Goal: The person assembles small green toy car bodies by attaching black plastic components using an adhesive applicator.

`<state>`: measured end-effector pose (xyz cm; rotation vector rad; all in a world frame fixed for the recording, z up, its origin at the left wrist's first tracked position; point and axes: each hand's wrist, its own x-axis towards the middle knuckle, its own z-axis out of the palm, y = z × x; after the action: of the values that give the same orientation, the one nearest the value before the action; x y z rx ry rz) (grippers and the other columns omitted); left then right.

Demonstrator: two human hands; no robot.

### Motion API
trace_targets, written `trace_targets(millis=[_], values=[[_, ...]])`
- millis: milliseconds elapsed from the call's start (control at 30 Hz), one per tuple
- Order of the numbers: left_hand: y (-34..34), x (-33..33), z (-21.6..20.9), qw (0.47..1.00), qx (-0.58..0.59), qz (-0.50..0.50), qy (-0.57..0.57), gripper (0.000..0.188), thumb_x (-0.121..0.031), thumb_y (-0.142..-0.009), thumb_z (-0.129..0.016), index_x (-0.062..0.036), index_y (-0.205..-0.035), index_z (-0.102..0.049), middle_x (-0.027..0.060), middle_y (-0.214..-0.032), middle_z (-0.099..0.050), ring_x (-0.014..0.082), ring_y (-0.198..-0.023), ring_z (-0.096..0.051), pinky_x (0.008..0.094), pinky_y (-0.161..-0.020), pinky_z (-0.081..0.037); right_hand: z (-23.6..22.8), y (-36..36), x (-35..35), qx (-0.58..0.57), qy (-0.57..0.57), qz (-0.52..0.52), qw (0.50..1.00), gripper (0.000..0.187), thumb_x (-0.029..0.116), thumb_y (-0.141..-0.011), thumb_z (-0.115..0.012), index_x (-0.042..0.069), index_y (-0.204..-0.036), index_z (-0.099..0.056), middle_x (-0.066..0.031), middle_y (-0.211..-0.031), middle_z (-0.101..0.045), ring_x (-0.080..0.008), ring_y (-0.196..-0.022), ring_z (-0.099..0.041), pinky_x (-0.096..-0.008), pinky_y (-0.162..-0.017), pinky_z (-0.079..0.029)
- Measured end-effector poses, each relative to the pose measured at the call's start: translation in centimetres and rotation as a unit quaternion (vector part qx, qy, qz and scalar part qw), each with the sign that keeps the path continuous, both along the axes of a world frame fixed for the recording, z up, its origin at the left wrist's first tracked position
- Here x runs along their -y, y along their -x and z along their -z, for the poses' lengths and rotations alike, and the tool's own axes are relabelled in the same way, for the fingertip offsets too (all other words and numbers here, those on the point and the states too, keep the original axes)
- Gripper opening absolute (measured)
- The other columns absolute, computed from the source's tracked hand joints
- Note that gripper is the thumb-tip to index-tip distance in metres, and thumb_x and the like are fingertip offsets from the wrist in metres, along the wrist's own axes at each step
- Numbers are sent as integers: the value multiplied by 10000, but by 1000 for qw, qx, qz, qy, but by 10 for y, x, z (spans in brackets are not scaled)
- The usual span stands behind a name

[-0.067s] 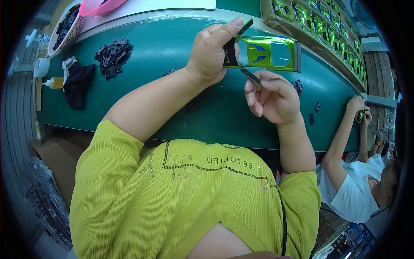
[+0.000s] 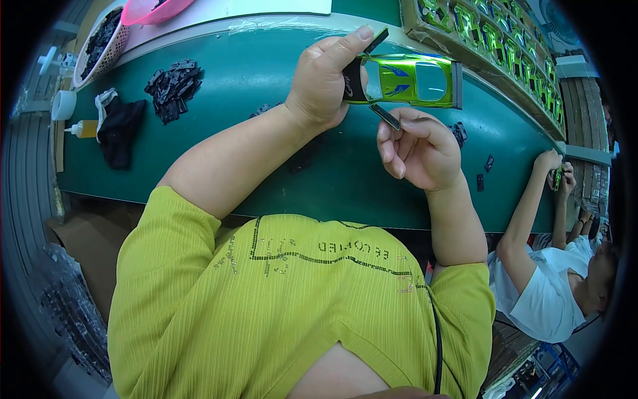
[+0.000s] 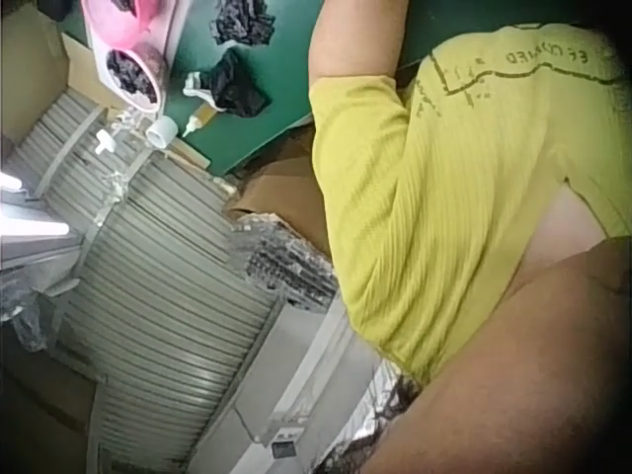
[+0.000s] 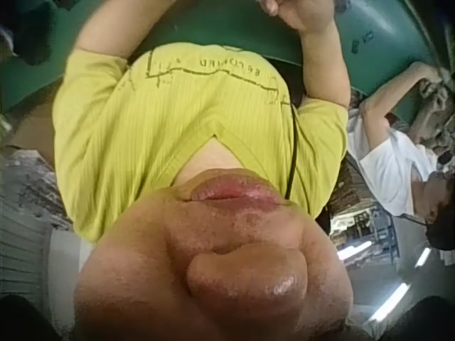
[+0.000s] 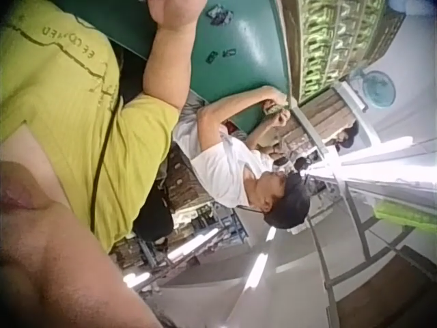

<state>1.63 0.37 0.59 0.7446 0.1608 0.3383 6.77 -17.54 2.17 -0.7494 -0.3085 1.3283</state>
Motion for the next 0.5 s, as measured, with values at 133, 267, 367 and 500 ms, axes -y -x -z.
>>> trace_targets(millis=[133,267,367,500], values=[[1,2,-1,1000,5,5,-10,329,-317,-890,-643,-82,-679,-551,11,-556,-511,82,-475,-460,228,-468,-363,3,1,0,-16,7,-7,1000,207,110,-910,-479,-69,-906,-582,-155,-734,-625,-178,-510,-566,-251,-492,-445],[2,2,-2,999,23,23,-32,330,-312,-886,-646,-90,-663,-545,1,-555,-506,76,-475,-451,227,-465,-351,3,3,2,-5,39,18,999,169,99,-895,-502,-52,-886,-576,-136,-714,-613,-165,-508,-559,-242,-489,-434],[-1,5,-4,999,16,11,-28,330,-308,-888,-645,-90,-659,-548,-4,-554,-500,74,-478,-452,223,-462,-348,3,0,4,3,19,9,1000,147,97,-890,-525,-41,-891,-575,-126,-707,-607,-157,-507,-553,-238,-484,-424],[1,0,-7,997,32,19,-60,327,-300,-887,-647,-85,-657,-557,-14,-563,-503,64,-491,-455,220,-469,-354,2,2,1,44,47,10,998,176,139,-896,-535,-33,-871,-561,-114,-675,-580,-147,-493,-517,-237,-461,-401]])
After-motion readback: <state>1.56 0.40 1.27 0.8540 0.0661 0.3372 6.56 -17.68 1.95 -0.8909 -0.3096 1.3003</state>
